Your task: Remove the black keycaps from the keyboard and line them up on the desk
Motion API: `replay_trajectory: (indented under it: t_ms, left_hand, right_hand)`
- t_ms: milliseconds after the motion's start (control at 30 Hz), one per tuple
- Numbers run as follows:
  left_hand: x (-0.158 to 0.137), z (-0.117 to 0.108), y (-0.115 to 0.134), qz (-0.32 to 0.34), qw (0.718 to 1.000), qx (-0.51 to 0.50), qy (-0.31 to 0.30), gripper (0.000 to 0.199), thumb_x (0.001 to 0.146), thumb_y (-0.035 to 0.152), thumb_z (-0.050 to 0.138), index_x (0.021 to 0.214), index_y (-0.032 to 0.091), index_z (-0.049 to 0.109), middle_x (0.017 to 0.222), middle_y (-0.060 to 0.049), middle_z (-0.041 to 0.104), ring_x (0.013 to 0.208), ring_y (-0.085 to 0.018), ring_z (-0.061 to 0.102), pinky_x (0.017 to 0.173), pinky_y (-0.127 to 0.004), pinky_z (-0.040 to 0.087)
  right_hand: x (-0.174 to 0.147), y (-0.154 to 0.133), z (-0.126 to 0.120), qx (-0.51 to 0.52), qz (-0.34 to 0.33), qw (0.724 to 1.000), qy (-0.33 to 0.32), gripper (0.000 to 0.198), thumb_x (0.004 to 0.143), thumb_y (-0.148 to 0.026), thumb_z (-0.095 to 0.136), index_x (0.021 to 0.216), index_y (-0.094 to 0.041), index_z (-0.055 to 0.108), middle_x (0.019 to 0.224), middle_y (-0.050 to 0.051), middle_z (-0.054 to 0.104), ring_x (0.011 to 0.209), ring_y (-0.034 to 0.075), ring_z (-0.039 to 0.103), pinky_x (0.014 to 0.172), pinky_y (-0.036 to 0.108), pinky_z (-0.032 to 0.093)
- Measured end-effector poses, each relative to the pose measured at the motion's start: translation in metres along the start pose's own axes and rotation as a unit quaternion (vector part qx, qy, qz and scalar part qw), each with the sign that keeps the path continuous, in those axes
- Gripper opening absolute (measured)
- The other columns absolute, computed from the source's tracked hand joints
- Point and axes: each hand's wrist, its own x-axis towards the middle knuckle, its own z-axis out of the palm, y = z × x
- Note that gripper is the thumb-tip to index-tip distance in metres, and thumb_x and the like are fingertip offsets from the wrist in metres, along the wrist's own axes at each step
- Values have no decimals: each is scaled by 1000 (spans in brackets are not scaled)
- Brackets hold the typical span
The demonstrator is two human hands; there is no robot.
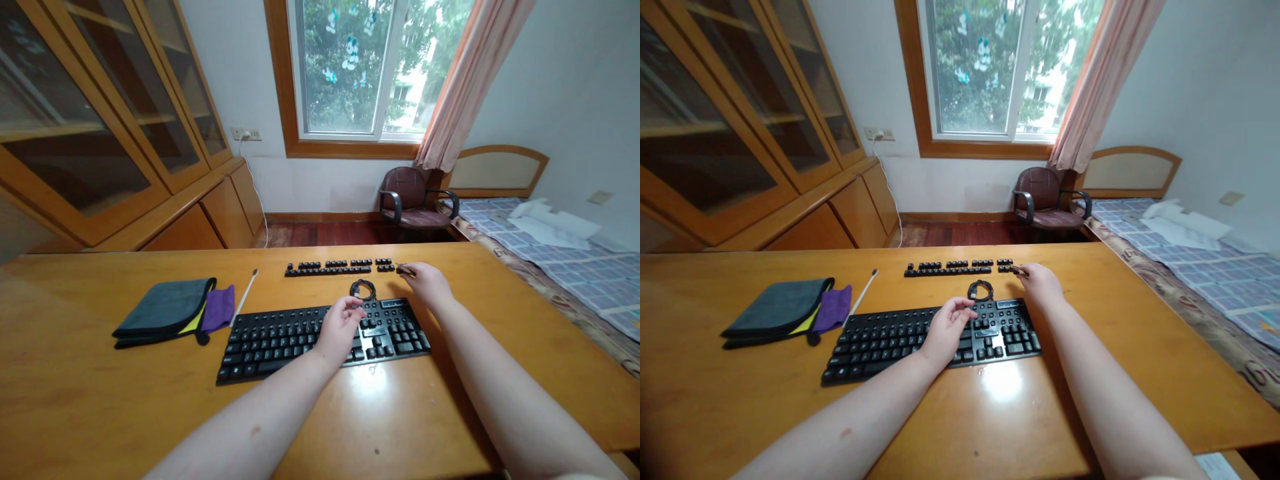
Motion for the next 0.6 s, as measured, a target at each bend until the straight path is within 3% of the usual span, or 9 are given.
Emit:
replay_trajectory:
  t_ms: [133,267,600]
  left_hand:
    - [0,1,0,3,1000,1,1,19,82,31,54,93,16,55,82,-5,63,80,-17,64,77,-30,47]
    - [0,2,0,7,1000,2,-2,18,82,31,53,93,16,56,81,-4,62,79,-16,63,76,-29,47]
    - [0,2,1,9,1000,11,2,17,82,30,54,91,17,57,84,-4,61,76,-16,62,73,-28,48]
  right_hand:
    - [11,14,23,-52,52,995,-66,22,80,-31,54,91,-22,71,96,7,69,85,22,62,68,27,44]
    - [10,22,37,-48,54,996,-54,21,80,-28,54,91,-23,71,104,5,67,91,20,60,72,25,43]
    - [11,30,43,-57,46,997,-37,21,82,-30,52,90,-23,70,101,3,66,87,19,60,69,25,42]
